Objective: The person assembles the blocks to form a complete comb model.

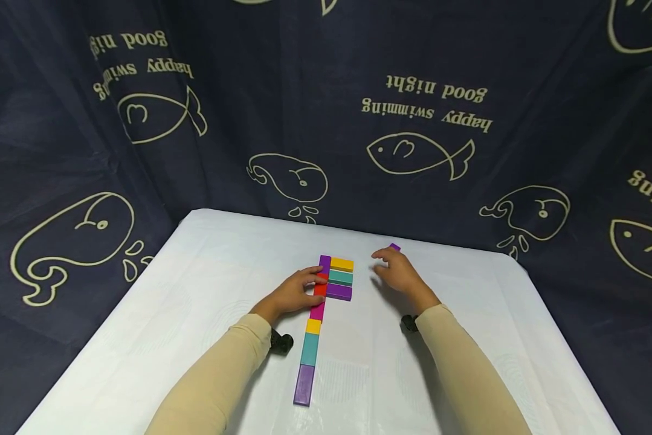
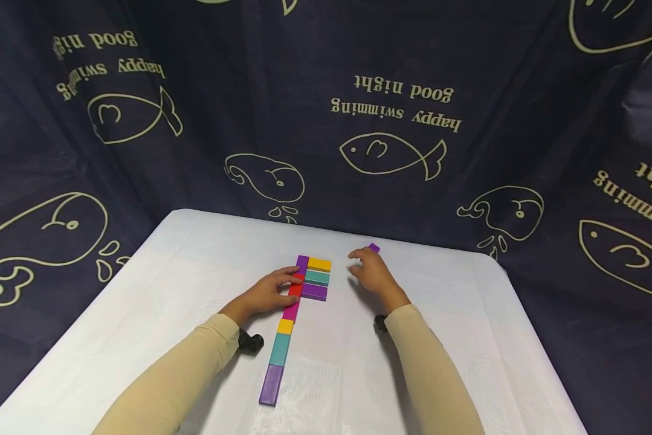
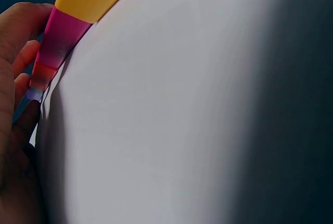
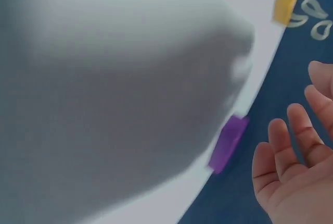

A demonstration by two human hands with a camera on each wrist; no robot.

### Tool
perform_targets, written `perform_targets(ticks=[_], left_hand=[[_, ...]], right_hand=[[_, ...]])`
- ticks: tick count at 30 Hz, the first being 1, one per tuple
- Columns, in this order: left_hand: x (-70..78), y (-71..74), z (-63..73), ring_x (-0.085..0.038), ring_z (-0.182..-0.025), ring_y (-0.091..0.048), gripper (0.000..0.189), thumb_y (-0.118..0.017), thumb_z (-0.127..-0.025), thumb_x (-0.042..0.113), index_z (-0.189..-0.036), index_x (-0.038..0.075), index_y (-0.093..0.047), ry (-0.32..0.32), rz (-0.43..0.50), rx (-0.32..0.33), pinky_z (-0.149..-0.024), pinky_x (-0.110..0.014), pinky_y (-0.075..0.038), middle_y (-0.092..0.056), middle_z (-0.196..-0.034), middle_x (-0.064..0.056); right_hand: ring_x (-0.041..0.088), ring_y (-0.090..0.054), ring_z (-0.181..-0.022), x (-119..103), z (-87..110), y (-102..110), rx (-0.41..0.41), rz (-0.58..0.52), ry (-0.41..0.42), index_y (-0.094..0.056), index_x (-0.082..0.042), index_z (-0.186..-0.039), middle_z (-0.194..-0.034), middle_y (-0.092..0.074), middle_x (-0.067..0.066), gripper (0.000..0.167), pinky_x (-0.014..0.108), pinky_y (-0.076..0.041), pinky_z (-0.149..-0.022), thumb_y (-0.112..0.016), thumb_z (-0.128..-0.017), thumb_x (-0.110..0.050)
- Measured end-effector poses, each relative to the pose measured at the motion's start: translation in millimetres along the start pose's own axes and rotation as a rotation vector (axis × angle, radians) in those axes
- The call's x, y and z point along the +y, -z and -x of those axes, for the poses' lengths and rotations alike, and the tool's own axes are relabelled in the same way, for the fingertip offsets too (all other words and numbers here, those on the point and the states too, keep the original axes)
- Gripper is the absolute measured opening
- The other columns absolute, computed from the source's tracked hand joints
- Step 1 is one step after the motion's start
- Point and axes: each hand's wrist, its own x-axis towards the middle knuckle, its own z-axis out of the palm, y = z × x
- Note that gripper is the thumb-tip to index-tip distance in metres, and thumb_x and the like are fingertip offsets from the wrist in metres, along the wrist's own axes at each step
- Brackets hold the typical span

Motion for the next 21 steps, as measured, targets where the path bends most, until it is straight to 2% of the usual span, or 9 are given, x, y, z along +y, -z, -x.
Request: perform_targets(ticks=[6, 13, 21], left_hand=[[0.1, -0.8, 1.1, -0.030, -0.142, -0.034, 0.042, -0.077, -0.086, 0.026, -0.126, 0.015, -0.069, 0.008, -0.008, -0.005, -0.116, -0.050, -0.029, -0.040, -0.155, 0.001], [0.4, -0.4, 1.4, -0.029, -0.142, -0.034, 0.043, -0.077, -0.086, 0.026, -0.126, 0.015, -0.069, 0.015, -0.014, -0.004, -0.115, -0.050, -0.030, -0.040, -0.155, 0.001], [2.2, 1.1, 1.6, -0.029, -0.142, -0.033, 0.042, -0.077, -0.086, 0.025, -0.126, 0.015, -0.069, 0.016, -0.010, -0.006, -0.115, -0.049, -0.030, -0.040, -0.155, 0.001]], right_hand=[[0.037, -0.057, -0.109, 25.9, -8.4, 10.8, 0.046, 0.015, 0.029, -0.064, 0.008, -0.117, -0.112, -0.062, 0.022, 0.029, 0.052, -0.042, -0.101, -0.067, -0.091, -0.003], [0.040, -0.051, -0.122, 37.6, -18.5, 20.0, -0.009, 0.047, 0.012, -0.058, 0.009, -0.127, -0.128, -0.055, 0.025, 0.039, 0.053, -0.037, -0.108, -0.067, -0.091, -0.004], [0.044, -0.042, -0.133, 42.2, -25.7, 12.5, -0.101, 0.067, -0.053, -0.051, 0.008, -0.136, -0.142, -0.045, 0.030, 0.047, 0.054, -0.030, -0.113, -0.064, -0.093, -0.004]])
